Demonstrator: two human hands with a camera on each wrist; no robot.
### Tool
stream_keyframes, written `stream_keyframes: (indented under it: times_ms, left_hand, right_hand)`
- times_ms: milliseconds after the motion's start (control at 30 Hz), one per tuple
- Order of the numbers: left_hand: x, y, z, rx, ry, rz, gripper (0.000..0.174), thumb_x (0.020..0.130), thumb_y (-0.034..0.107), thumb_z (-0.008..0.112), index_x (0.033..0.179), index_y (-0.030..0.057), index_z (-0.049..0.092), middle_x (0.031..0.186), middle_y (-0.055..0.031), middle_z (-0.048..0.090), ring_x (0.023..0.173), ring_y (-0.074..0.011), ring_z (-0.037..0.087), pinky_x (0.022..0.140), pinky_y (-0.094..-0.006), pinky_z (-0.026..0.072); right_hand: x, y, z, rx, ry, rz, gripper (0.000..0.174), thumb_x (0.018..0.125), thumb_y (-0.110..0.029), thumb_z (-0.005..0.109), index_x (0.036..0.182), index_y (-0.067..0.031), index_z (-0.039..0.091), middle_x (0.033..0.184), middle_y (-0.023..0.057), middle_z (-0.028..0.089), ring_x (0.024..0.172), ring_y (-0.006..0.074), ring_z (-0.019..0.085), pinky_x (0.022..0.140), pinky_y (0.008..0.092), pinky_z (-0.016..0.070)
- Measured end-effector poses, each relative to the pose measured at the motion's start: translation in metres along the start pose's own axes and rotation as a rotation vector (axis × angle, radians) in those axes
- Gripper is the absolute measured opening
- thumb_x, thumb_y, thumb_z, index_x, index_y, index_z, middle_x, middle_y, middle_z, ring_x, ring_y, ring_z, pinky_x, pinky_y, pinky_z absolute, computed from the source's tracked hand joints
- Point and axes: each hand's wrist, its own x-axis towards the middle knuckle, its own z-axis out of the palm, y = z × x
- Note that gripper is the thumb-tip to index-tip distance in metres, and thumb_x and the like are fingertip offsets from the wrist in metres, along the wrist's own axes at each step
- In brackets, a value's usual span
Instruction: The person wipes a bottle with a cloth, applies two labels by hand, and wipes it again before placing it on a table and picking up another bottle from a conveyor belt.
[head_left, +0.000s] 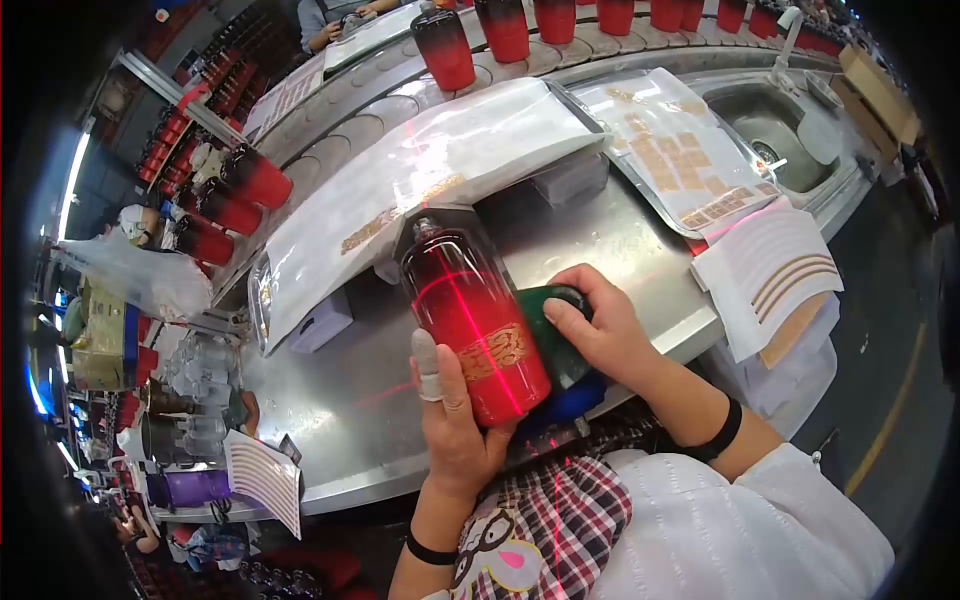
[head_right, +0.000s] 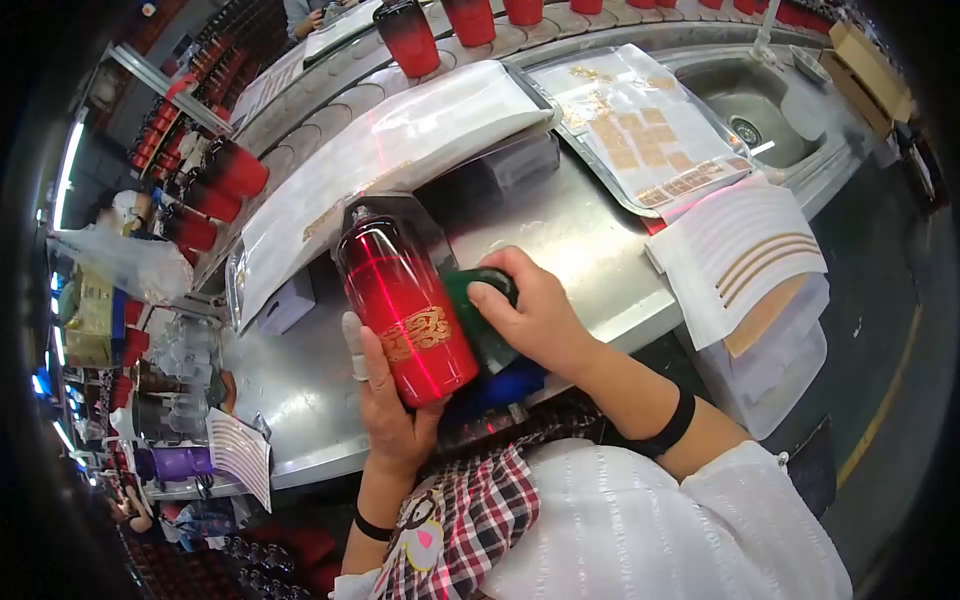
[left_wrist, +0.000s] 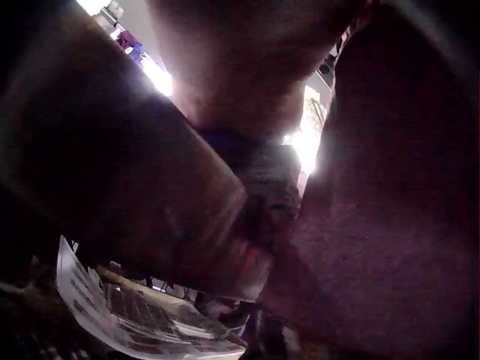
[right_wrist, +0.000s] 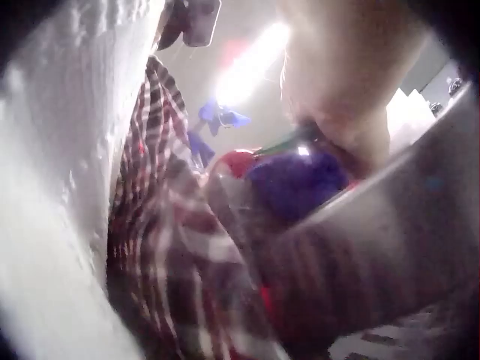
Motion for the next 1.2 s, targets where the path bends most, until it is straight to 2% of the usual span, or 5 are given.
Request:
stream_keyframes:
  times_ms: [467, 733, 833, 1100, 1200]
  left_hand:
    - [0.027, 0.044, -0.009, 0.667, -0.127, 0.272, 0.062, 0.075, 0.026, 0.075, 0.132, 0.0173, 0.054, 0.129, -0.0029, 0.061, 0.135, -0.0334, 0.035, 0.115, -0.0643, 0.0014]
    - [0.035, 0.038, -0.017, 0.426, -0.086, 0.225, 0.071, 0.08, 0.036, 0.074, 0.138, 0.0048, 0.047, 0.132, -0.0128, 0.058, 0.135, -0.033, 0.037, 0.116, -0.0606, 0.0034]
    - [0.021, 0.029, -0.016, 0.407, -0.027, 0.167, 0.08, 0.083, 0.039, 0.072, 0.142, -0.003, 0.038, 0.137, -0.0152, 0.054, 0.137, -0.0351, 0.035, 0.117, -0.0584, 0.005]
    - [0.019, 0.025, -0.018, 0.418, -0.019, 0.128, 0.083, 0.085, 0.037, 0.069, 0.145, -0.0046, 0.03, 0.134, -0.0121, 0.059, 0.137, -0.0322, 0.038, 0.117, -0.058, 0.0048]
    - [0.017, 0.024, -0.016, 0.386, 0.005, 0.113, 0.086, 0.081, 0.034, 0.072, 0.145, -0.0052, 0.03, 0.136, -0.0111, 0.058, 0.136, -0.0322, 0.038, 0.117, -0.058, 0.0056]
  right_hand:
    - [-0.009, -0.006, -0.016, 0.224, -0.057, 0.081, 0.029, 0.093, -0.016, 0.065, 0.116, -0.0021, 0.054, 0.1, 0.0023, 0.061, 0.091, 0.0067, 0.056, 0.081, 0.0234, 0.0479]
    - [0.001, -0.028, -0.011, -0.122, 0.065, -0.19, 0.022, 0.085, -0.014, 0.071, 0.102, -0.0039, 0.06, 0.091, 0.0084, 0.062, 0.083, 0.0221, 0.062, 0.074, 0.0337, 0.0499]
    - [-0.002, -0.037, -0.017, -0.533, -0.031, -0.879, 0.02, 0.081, -0.014, 0.073, 0.096, -0.0062, 0.063, 0.089, 0.0097, 0.059, 0.085, 0.029, 0.06, 0.075, 0.038, 0.0487]
    - [0.03, -0.028, -0.017, -0.449, 0.109, -0.711, 0.024, 0.073, -0.005, 0.079, 0.095, -0.0076, 0.069, 0.089, 0.0083, 0.06, 0.083, 0.025, 0.059, 0.072, 0.0359, 0.0475]
    - [0.004, -0.048, -0.029, -0.244, -0.363, -0.698, 0.023, 0.073, -0.005, 0.08, 0.093, -0.0071, 0.07, 0.087, 0.0084, 0.062, 0.083, 0.0242, 0.06, 0.071, 0.034, 0.0476]
